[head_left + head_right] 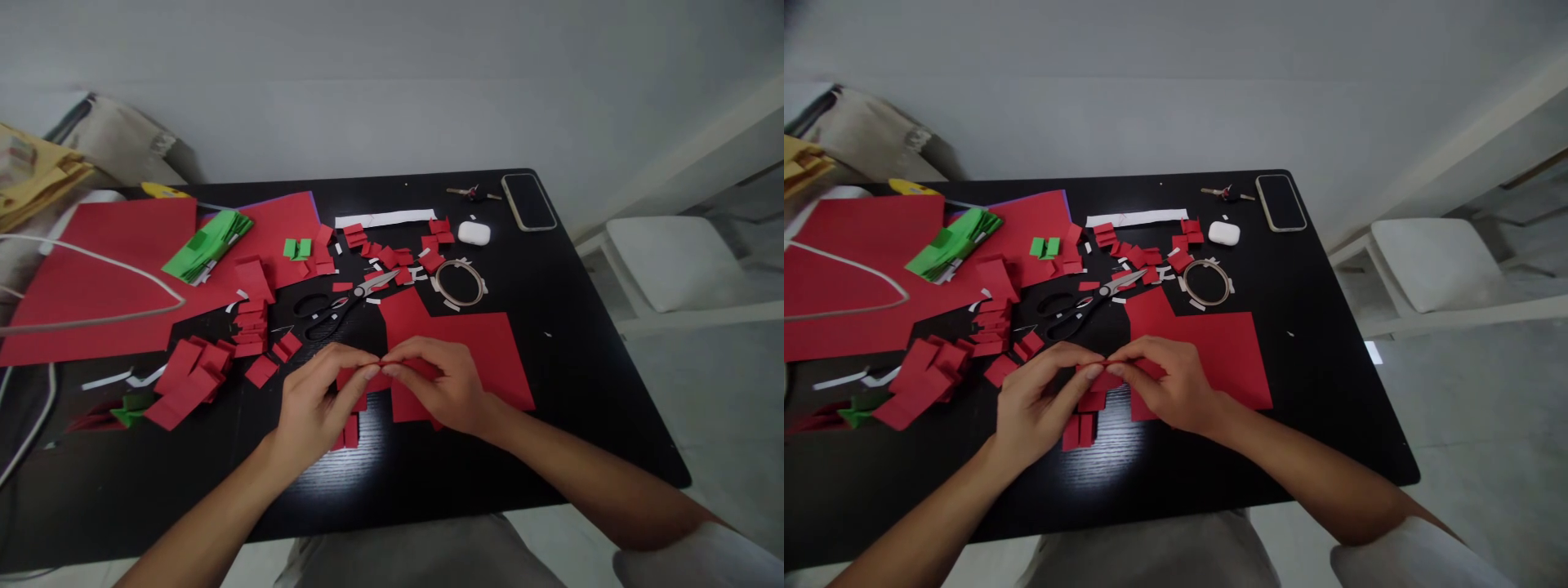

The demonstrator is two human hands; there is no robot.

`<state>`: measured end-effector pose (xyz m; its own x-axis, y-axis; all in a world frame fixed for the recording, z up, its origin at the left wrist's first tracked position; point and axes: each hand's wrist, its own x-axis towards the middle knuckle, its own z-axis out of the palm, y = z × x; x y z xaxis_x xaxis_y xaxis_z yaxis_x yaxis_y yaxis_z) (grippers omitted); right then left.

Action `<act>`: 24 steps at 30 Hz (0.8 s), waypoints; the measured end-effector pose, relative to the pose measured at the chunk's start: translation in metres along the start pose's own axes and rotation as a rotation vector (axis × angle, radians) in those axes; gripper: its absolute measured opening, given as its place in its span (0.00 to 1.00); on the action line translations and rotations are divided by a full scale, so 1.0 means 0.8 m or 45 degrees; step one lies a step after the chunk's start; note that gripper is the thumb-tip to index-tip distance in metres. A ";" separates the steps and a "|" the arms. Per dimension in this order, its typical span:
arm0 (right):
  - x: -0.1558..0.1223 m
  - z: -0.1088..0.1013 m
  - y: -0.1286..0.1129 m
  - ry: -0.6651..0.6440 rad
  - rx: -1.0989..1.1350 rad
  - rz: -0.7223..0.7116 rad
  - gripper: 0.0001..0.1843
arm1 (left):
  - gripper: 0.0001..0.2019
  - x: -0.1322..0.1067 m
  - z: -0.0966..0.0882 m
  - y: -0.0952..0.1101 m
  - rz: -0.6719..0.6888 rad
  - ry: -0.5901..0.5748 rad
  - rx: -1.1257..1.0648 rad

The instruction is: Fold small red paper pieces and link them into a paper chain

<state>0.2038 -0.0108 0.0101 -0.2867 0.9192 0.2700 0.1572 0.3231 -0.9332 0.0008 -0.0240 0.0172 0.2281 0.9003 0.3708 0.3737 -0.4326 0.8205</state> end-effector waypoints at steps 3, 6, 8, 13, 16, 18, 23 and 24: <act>0.000 0.001 0.001 -0.015 0.047 0.118 0.04 | 0.03 0.000 0.002 0.000 -0.185 0.045 -0.035; -0.001 0.004 0.003 -0.031 0.152 0.224 0.10 | 0.03 0.001 0.005 0.001 -0.365 0.103 -0.143; -0.001 0.006 0.005 -0.041 0.183 0.262 0.08 | 0.05 0.002 0.006 0.001 -0.435 0.120 -0.199; 0.000 0.007 0.010 -0.039 0.195 0.318 0.04 | 0.08 0.005 0.006 0.004 -0.454 0.069 -0.238; 0.000 0.005 0.010 -0.066 0.218 0.342 0.04 | 0.07 0.006 0.004 0.004 -0.403 0.033 -0.175; 0.001 0.005 0.009 -0.078 0.225 0.353 0.04 | 0.06 0.006 0.002 0.002 -0.367 0.020 -0.118; 0.001 0.005 0.010 -0.077 0.207 0.354 0.04 | 0.05 0.004 -0.001 -0.002 -0.347 0.020 -0.072; 0.000 0.005 0.010 -0.076 0.206 0.350 0.04 | 0.04 0.003 -0.001 -0.003 -0.348 0.025 -0.072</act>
<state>0.2012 -0.0090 0.0018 -0.3102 0.9506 -0.0077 0.0854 0.0198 -0.9962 0.0002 -0.0207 0.0166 0.1082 0.9842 0.1399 0.3682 -0.1704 0.9140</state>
